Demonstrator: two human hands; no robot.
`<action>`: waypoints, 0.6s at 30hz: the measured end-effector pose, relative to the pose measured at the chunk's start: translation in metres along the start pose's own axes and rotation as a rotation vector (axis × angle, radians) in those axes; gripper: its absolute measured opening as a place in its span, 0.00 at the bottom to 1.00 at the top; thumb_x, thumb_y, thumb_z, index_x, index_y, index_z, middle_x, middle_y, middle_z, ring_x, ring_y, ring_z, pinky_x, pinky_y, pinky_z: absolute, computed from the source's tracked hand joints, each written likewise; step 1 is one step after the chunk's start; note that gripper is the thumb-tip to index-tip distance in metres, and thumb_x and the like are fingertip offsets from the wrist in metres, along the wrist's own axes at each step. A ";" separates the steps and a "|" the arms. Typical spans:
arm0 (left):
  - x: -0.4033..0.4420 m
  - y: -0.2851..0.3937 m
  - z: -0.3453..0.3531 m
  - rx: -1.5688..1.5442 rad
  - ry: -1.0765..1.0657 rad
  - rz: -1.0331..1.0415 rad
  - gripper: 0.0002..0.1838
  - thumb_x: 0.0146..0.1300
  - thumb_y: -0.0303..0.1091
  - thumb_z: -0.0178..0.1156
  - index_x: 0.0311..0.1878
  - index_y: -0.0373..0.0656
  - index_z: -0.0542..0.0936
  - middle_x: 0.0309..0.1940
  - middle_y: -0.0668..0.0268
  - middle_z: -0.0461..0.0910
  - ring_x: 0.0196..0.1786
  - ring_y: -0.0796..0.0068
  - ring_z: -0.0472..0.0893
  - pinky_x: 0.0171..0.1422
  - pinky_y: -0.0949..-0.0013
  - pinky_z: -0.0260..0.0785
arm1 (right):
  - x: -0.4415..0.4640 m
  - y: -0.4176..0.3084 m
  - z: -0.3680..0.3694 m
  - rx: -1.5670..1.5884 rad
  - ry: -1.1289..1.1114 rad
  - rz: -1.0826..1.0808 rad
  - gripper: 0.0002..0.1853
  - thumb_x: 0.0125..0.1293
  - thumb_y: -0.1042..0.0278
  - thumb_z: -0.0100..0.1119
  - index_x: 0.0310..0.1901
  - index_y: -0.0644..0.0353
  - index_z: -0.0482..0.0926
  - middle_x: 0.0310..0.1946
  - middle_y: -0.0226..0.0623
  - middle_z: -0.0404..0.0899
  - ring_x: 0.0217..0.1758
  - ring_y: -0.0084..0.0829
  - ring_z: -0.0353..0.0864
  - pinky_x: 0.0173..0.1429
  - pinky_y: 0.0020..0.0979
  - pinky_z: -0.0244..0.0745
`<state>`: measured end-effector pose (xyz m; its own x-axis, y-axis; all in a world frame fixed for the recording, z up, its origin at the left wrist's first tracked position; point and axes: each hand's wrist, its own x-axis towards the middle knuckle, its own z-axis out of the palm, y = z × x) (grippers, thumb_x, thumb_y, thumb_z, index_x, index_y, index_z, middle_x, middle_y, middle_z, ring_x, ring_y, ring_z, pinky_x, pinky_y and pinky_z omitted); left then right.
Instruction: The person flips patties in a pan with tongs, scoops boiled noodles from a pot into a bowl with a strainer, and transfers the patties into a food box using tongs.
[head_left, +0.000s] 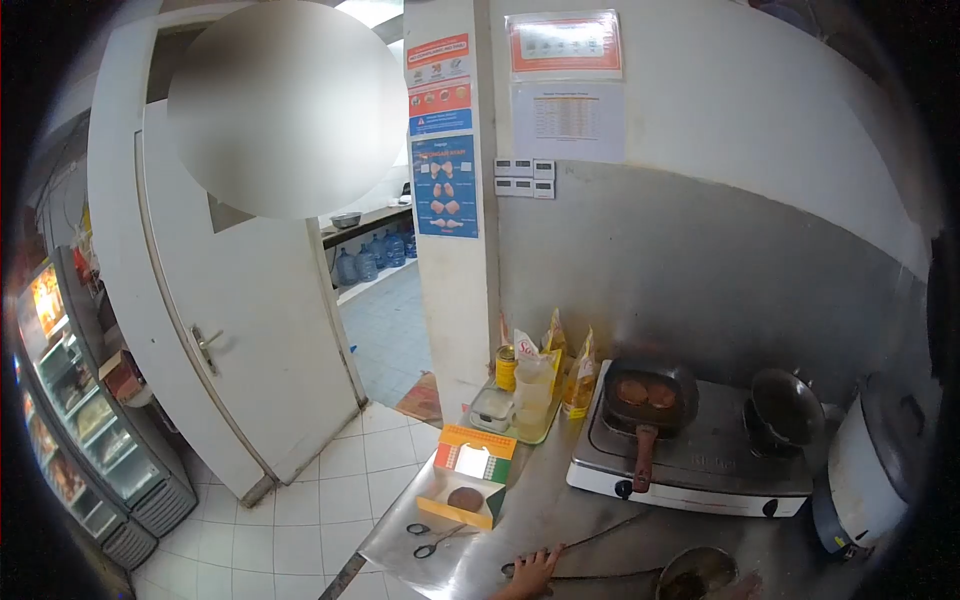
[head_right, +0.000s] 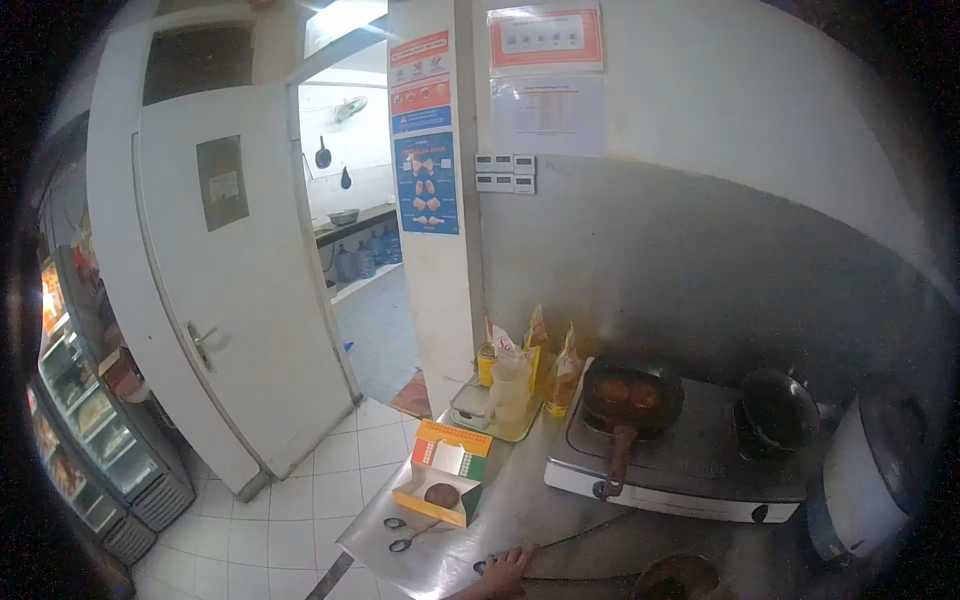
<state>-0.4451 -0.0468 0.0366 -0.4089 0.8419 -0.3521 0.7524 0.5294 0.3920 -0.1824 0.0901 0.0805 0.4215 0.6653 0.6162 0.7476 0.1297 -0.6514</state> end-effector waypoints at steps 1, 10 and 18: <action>-0.001 -0.001 0.002 -0.015 0.039 0.005 0.34 0.49 0.46 0.50 0.59 0.66 0.46 0.58 0.66 0.50 0.58 0.49 0.50 0.51 0.37 0.45 | 0.000 0.001 -0.001 0.001 -0.002 0.001 0.17 0.61 0.59 0.36 0.42 0.62 0.69 0.39 0.39 0.69 0.42 0.34 0.68 0.45 0.32 0.64; 0.002 -0.017 0.005 0.046 0.002 0.048 0.35 0.47 0.45 0.52 0.59 0.62 0.48 0.57 0.63 0.52 0.57 0.48 0.51 0.54 0.41 0.47 | 0.000 0.007 -0.007 -0.009 0.009 0.020 0.17 0.61 0.59 0.35 0.42 0.63 0.68 0.39 0.40 0.69 0.42 0.34 0.69 0.45 0.32 0.65; 0.025 -0.031 0.042 0.009 0.155 -0.015 0.35 0.46 0.41 0.53 0.59 0.61 0.49 0.55 0.63 0.54 0.57 0.52 0.53 0.54 0.44 0.46 | 0.000 0.012 -0.014 -0.015 0.024 0.047 0.17 0.60 0.60 0.35 0.43 0.63 0.68 0.40 0.40 0.69 0.41 0.35 0.69 0.44 0.32 0.65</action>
<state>-0.4569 -0.0460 -0.0198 -0.4942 0.8404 -0.2224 0.7500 0.5416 0.3798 -0.1666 0.0814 0.0783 0.4681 0.6525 0.5959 0.7342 0.0881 -0.6732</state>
